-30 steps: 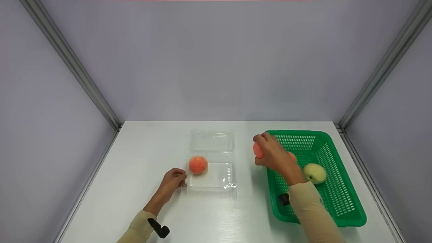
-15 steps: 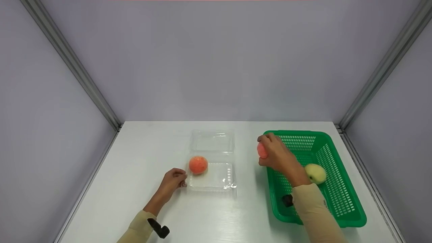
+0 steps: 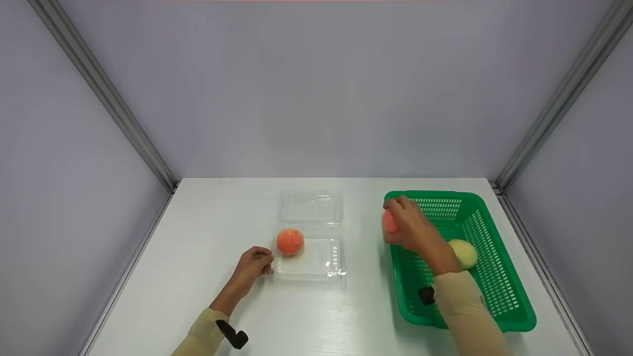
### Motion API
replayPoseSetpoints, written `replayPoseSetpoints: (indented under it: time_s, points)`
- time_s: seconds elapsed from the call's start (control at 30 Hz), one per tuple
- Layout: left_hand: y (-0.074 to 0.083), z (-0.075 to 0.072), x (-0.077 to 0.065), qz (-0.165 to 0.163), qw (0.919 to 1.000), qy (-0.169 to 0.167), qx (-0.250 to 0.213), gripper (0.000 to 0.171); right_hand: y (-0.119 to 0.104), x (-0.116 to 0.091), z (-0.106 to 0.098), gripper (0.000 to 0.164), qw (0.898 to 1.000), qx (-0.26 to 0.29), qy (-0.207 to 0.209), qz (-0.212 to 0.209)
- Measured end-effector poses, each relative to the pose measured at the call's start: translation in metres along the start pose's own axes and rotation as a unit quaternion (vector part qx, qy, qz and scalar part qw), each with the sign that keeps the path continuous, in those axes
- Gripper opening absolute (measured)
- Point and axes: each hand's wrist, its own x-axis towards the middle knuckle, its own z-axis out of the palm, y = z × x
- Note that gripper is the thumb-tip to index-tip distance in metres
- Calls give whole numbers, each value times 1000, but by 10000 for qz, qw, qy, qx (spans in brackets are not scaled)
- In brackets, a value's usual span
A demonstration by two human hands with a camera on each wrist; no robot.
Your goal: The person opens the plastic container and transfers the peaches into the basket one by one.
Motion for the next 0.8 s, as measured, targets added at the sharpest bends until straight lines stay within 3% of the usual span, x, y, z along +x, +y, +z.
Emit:
replayPoseSetpoints:
  time_s: [0.8]
  points:
    - [3,0,1,38,10000,12,31,20,7,-15,-9,59,9994,48,-136,326]
